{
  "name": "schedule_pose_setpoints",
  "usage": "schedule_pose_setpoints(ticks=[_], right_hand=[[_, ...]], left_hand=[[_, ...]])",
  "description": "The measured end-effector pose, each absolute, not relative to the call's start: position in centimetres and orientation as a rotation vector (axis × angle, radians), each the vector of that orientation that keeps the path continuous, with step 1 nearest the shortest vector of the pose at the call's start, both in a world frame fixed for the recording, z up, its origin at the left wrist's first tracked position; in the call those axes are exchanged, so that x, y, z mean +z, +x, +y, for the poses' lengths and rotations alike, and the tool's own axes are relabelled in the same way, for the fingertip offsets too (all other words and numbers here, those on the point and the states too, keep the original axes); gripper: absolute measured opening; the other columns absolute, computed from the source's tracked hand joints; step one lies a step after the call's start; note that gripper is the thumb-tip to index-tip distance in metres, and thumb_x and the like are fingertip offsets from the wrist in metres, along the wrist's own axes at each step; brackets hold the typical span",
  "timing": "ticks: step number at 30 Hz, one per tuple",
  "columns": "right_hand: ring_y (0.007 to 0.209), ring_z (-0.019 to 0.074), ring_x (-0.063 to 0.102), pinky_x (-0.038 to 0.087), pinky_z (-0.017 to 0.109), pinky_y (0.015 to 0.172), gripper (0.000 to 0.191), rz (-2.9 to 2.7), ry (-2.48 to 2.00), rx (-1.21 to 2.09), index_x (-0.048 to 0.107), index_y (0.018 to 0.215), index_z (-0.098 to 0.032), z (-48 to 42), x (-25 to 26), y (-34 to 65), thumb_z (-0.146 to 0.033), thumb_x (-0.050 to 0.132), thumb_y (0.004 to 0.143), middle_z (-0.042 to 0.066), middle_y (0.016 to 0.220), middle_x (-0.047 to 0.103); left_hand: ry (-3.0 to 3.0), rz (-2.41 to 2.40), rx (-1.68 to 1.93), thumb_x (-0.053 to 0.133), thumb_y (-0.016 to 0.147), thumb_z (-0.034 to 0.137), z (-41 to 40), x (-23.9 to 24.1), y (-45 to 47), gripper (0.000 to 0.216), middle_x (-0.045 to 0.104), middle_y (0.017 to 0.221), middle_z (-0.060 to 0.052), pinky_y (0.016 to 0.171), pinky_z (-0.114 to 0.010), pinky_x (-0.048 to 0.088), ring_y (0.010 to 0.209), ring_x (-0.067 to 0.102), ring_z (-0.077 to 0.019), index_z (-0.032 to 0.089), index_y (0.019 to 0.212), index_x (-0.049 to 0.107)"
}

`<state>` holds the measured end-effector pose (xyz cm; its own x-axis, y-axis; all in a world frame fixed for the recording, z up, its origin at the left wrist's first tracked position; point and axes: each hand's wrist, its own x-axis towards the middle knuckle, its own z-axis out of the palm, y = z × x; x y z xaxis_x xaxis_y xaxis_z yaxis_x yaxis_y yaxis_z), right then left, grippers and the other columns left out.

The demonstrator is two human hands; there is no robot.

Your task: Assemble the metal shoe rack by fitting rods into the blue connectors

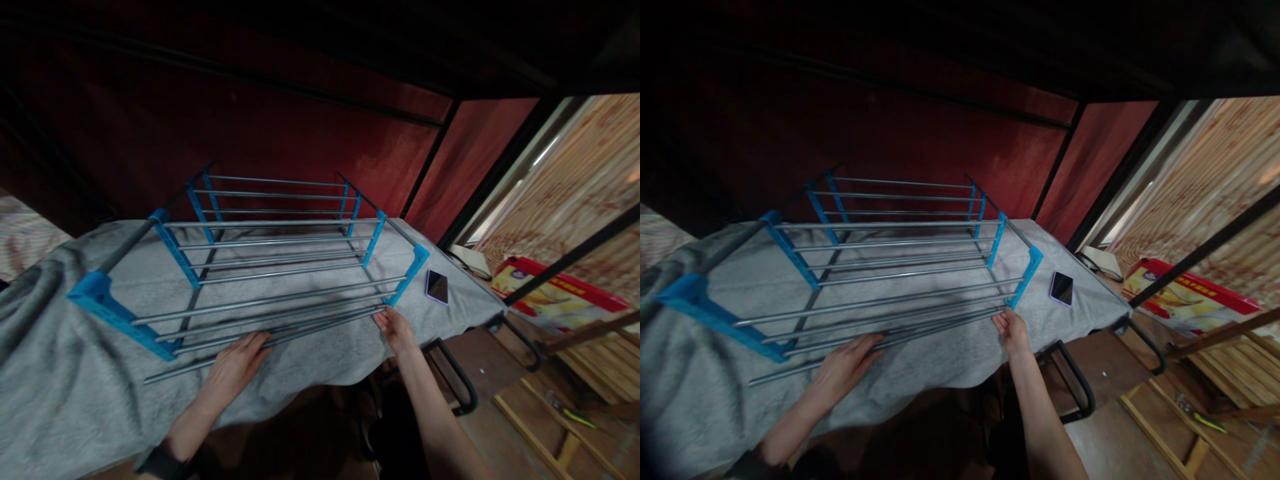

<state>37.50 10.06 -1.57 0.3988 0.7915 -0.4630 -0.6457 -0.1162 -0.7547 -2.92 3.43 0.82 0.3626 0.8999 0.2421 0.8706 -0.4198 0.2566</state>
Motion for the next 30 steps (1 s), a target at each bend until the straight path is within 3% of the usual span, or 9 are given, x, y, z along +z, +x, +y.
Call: schedule_pose_setpoints(ticks=[8,14,24,30], right_hand=[[0.063,0.0105,0.066,0.062,0.024,0.069,0.012,-0.156,-1.134,1.237,0.061,0.078,-0.019,10.0,-1.3,37.6,-0.011,0.058,0.086,0.000,0.067,0.066],[0.063,0.0098,0.065,0.062,0.022,0.069,0.012,-0.142,-1.106,1.240,0.062,0.079,-0.019,10.0,-1.0,37.9,-0.011,0.058,0.087,-0.001,0.066,0.066],[0.061,0.0096,0.065,0.061,0.022,0.067,0.010,-0.131,-1.080,1.245,0.061,0.076,-0.019,10.1,-0.7,38.1,-0.014,0.067,0.083,-0.001,0.065,0.066],[0.058,0.0085,0.062,0.060,0.021,0.066,0.011,-0.111,-1.081,1.247,0.060,0.076,-0.019,10.2,-0.4,38.1,-0.013,0.063,0.084,-0.002,0.062,0.063]], left_hand=[[2.603,1.665,0.553,0.039,0.100,0.030,3.9,0.7,-1.6,0.030,0.073,0.101,-0.008,0.082,-0.036,0.053,0.090,0.069,-0.0228,0.021,0.109,0.066],[2.700,1.650,0.601,0.041,0.100,0.034,4.0,0.5,-0.8,0.033,0.074,0.109,-0.008,0.084,-0.039,0.053,0.093,0.070,-0.0248,0.021,0.120,0.064],[2.753,1.653,0.608,0.042,0.100,0.028,4.2,0.5,-0.5,0.030,0.074,0.103,-0.009,0.084,-0.039,0.052,0.091,0.070,-0.0245,0.018,0.113,0.067],[2.778,1.618,0.664,0.043,0.100,0.032,4.0,0.3,-0.4,0.033,0.074,0.106,-0.008,0.087,-0.039,0.052,0.092,0.070,-0.0239,0.020,0.121,0.065]])
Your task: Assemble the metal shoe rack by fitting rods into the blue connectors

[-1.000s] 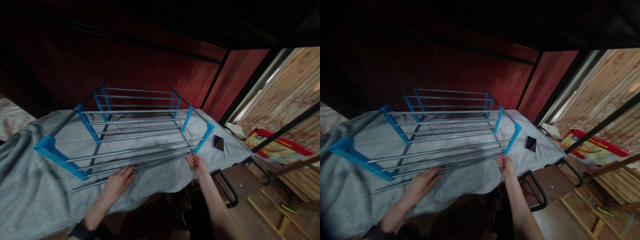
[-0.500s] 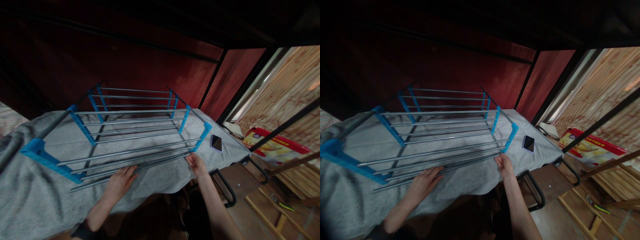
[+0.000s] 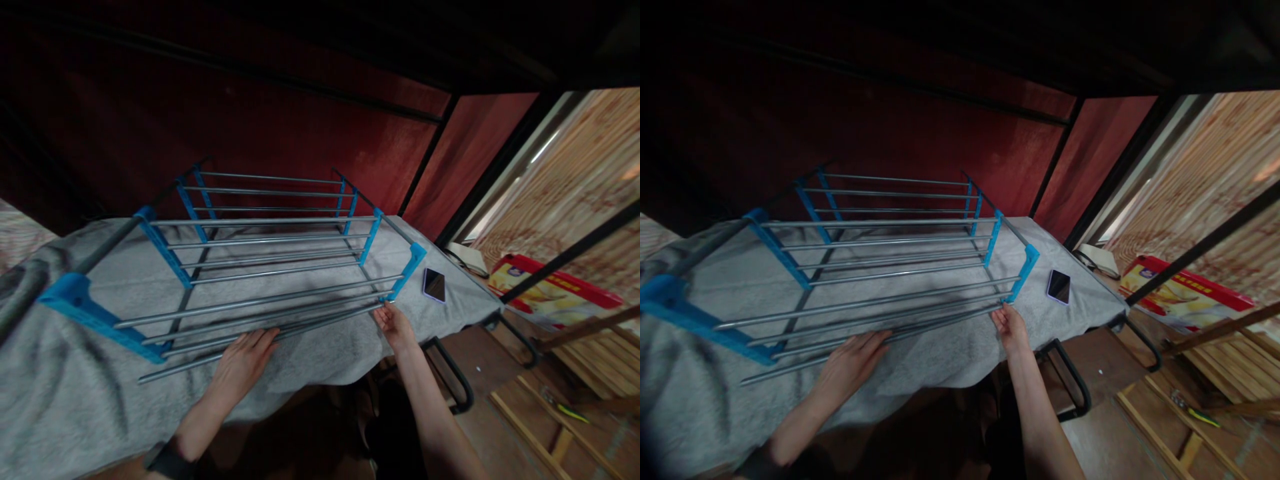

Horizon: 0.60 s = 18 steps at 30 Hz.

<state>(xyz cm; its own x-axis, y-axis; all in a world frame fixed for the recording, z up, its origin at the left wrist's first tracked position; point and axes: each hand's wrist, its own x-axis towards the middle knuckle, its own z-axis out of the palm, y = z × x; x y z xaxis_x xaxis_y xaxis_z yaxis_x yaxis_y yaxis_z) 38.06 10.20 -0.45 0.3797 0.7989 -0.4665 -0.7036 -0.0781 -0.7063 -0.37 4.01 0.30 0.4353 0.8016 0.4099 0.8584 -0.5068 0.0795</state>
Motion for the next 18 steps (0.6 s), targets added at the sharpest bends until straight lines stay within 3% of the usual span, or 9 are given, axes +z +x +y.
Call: schedule_pose_setpoints(ticks=[10,18], right_hand=[[0.059,0.0092,0.062,0.060,0.022,0.066,0.008,-0.113,-1.111,1.254,0.059,0.079,-0.021,9.98,0.17,38.11,-0.015,0.061,0.084,-0.002,0.066,0.064],[0.060,0.0104,0.064,0.059,0.023,0.067,0.010,-0.102,-1.143,1.261,0.058,0.080,-0.021,9.69,0.30,38.48,-0.020,0.052,0.088,-0.001,0.068,0.065]], left_hand=[[-2.569,-1.508,-0.577,0.040,0.100,0.026,3.83,1.08,-0.11,0.032,0.074,0.106,-0.010,0.087,-0.040,0.052,0.092,0.069,-0.0240,0.019,0.115,0.066],[-2.592,-1.578,-0.565,0.041,0.100,0.035,3.83,1.24,-0.04,0.032,0.074,0.105,-0.007,0.085,-0.039,0.052,0.093,0.070,-0.0246,0.022,0.119,0.064]])
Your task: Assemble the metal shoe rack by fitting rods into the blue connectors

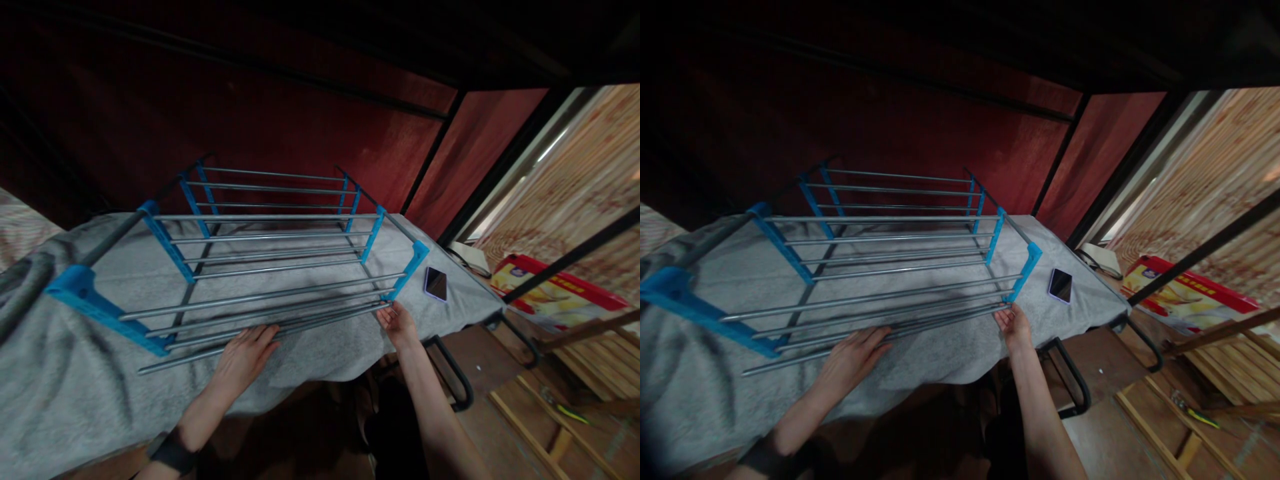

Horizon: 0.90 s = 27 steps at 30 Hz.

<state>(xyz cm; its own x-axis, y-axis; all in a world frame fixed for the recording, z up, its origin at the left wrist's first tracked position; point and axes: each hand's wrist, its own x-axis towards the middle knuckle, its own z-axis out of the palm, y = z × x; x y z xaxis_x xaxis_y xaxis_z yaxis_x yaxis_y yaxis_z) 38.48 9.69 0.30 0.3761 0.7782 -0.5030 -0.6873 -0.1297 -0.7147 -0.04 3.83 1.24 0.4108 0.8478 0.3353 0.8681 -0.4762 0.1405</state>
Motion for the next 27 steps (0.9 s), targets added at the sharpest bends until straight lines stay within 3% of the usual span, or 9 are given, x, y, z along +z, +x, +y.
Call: schedule_pose_setpoints(ticks=[16,20,27], right_hand=[[0.065,0.0129,0.068,0.059,0.025,0.066,0.017,-0.122,-1.196,1.284,0.061,0.084,-0.020,9.6,-0.7,39.0,-0.017,0.045,0.090,0.001,0.074,0.071],[0.065,0.0123,0.068,0.058,0.024,0.065,0.017,-0.133,-1.214,1.298,0.061,0.083,-0.020,9.6,-0.9,39.0,-0.015,0.046,0.089,0.001,0.074,0.071],[0.064,0.0111,0.067,0.059,0.025,0.067,0.015,-0.141,-1.275,1.323,0.058,0.078,-0.021,9.7,-1.7,39.6,-0.015,0.048,0.087,-0.001,0.072,0.069]], left_hand=[[-2.602,-1.532,-0.566,0.044,0.100,0.033,3.7,0.9,0.0,0.029,0.072,0.102,-0.008,0.084,-0.038,0.050,0.090,0.067,-0.0234,0.023,0.119,0.063],[-2.607,-1.555,-0.543,0.042,0.100,0.028,3.4,1.3,0.6,0.025,0.070,0.098,-0.008,0.081,-0.037,0.049,0.087,0.066,-0.0227,0.022,0.111,0.064],[-2.645,-1.558,-0.445,0.044,0.099,0.022,2.8,1.7,1.6,0.023,0.067,0.099,-0.008,0.083,-0.036,0.048,0.091,0.064,-0.0216,0.021,0.115,0.061]])
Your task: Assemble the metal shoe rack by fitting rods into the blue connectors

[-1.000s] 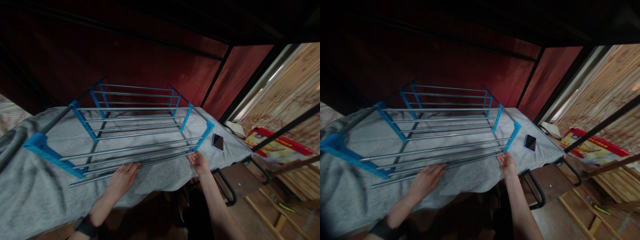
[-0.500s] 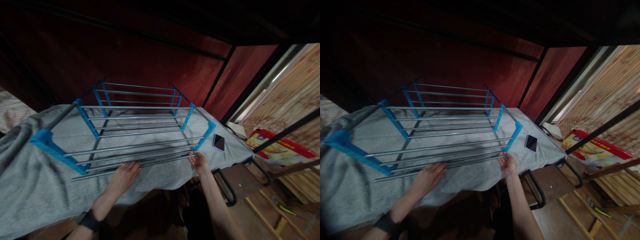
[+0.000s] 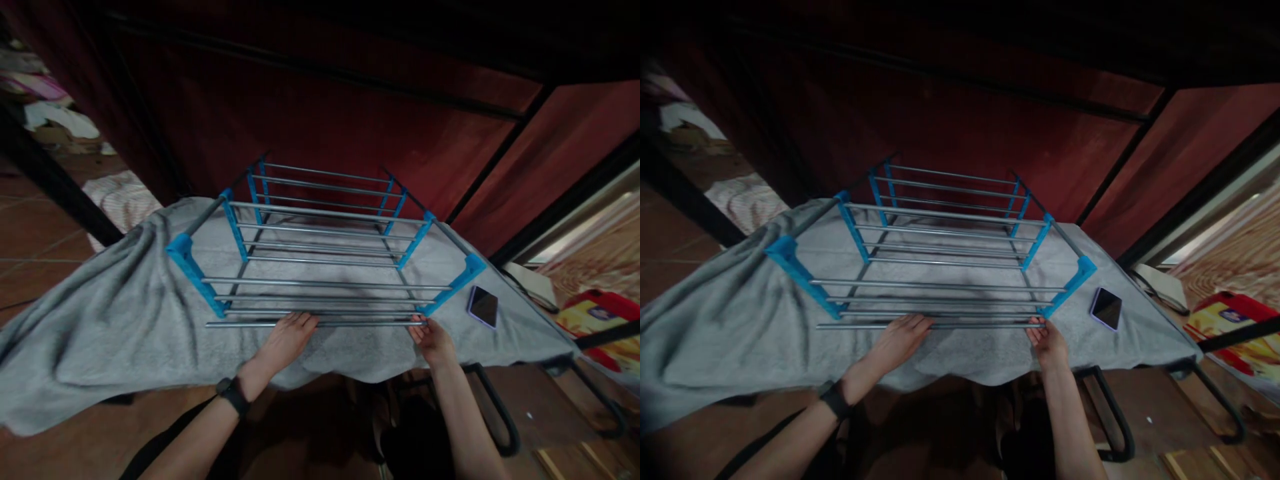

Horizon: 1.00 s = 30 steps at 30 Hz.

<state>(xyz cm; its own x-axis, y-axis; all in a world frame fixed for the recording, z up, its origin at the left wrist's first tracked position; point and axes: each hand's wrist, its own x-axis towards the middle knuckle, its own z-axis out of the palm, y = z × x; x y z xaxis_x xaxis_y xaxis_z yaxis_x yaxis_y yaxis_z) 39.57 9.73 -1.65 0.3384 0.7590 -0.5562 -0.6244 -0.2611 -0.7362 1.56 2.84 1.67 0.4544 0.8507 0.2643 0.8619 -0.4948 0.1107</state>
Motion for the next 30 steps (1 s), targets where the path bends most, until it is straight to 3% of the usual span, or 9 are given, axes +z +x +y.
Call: schedule_pose_setpoints(ticks=[4,10,30], right_hand=[[0.068,0.0119,0.068,0.059,0.027,0.068,0.015,-0.138,-1.338,1.332,0.056,0.075,-0.022,9.9,-2.4,40.5,-0.015,0.046,0.084,0.000,0.074,0.068],[0.078,0.0140,0.069,0.060,0.029,0.068,0.020,-0.156,-1.358,1.354,0.059,0.075,-0.023,10.0,-3.4,41.4,-0.014,0.042,0.082,0.004,0.085,0.069],[0.075,0.0136,0.070,0.062,0.028,0.061,0.031,-0.140,-1.447,1.367,0.063,0.075,-0.029,11.6,-5.5,43.5,-0.005,0.044,0.074,0.002,0.088,0.068]], left_hand=[[-2.650,-1.537,-0.348,0.048,0.097,0.019,2.5,1.1,1.9,0.023,0.065,0.095,-0.006,0.083,-0.035,0.048,0.088,0.063,-0.0210,0.022,0.117,0.059],[-2.640,-1.519,-0.298,0.048,0.089,0.006,2.1,0.5,1.9,0.042,0.066,0.106,-0.008,0.093,-0.037,0.046,0.099,0.063,-0.0208,0.022,0.127,0.054],[-2.606,-1.488,-0.304,0.050,0.093,0.011,2.5,0.8,1.5,0.015,0.063,0.095,-0.005,0.078,-0.035,0.046,0.085,0.062,-0.0201,0.020,0.103,0.056]])
